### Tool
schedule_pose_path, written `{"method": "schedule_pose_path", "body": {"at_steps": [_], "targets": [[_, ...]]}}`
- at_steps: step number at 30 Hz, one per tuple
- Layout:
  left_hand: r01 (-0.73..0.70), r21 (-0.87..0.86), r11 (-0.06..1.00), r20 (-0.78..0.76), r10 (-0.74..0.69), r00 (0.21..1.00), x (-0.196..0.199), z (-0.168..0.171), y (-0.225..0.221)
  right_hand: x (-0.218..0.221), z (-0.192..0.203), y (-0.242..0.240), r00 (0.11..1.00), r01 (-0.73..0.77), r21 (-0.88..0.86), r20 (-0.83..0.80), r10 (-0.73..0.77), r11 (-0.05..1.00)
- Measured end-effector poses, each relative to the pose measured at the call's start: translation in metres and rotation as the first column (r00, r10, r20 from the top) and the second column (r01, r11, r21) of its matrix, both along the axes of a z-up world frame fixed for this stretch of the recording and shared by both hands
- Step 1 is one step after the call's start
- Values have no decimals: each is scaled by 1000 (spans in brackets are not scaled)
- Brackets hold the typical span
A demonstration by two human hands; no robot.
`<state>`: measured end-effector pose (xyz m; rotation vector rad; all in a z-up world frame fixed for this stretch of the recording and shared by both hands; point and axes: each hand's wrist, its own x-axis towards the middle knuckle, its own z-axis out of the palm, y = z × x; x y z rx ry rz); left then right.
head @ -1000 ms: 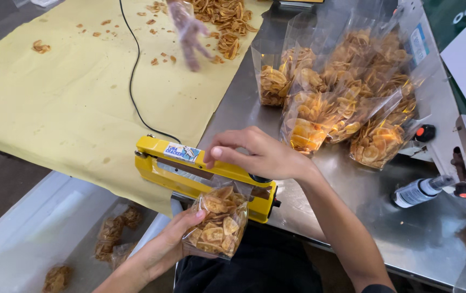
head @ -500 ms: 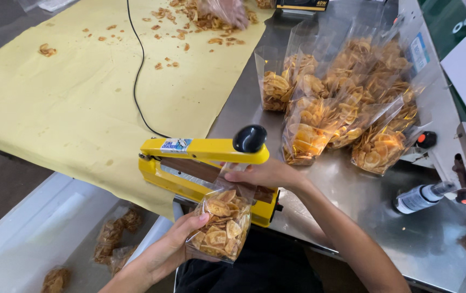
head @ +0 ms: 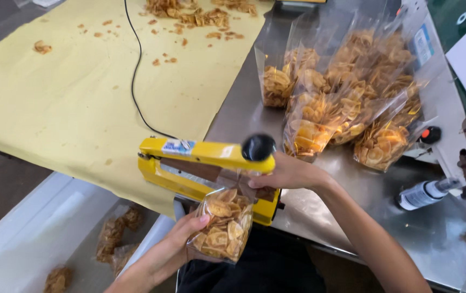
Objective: The person fills clear plastic bags with dried banana chips and seals them using a yellow impulse sealer. The person repeatedly picks up bags, aligns the open ends in the sealer, and places the sealed bags on the table.
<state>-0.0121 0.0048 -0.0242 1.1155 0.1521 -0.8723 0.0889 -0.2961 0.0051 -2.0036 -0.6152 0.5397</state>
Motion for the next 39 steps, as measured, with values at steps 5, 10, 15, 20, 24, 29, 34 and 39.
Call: {"method": "schedule_pose_path", "body": {"at_steps": [5,10,15,20,24,29,34,39], "targets": [[-23,6,1000,-34,23,999,-2,-4,0,-5,-5,-9,1000,1,14,-5,-1,1000],[25,-55,998,106,-19,994,-8,0,-4,-29,-1,-23,960,248,246,66,-271,937],[182,-223,958,337,-99,936,-37,-14,-3,-112,-10,-38,870,446,260,100,-483,856],[171,-128,977,464,-94,881,-47,-26,-11,-161,-4,-10,871,366,510,108,-480,779],[210,-224,952,482,-79,872,-45,-31,-24,-162,-4,10,844,368,632,80,-530,682],[144,-360,922,431,27,902,-51,-25,-33,-160,-15,24,761,537,608,-50,-646,585],[86,-298,951,498,78,864,-56,-20,-39,-167,-24,33,806,398,814,-90,-584,423],[60,-175,983,732,89,676,-52,-21,-51,-173,-33,44,813,383,856,-136,-566,346]]}}
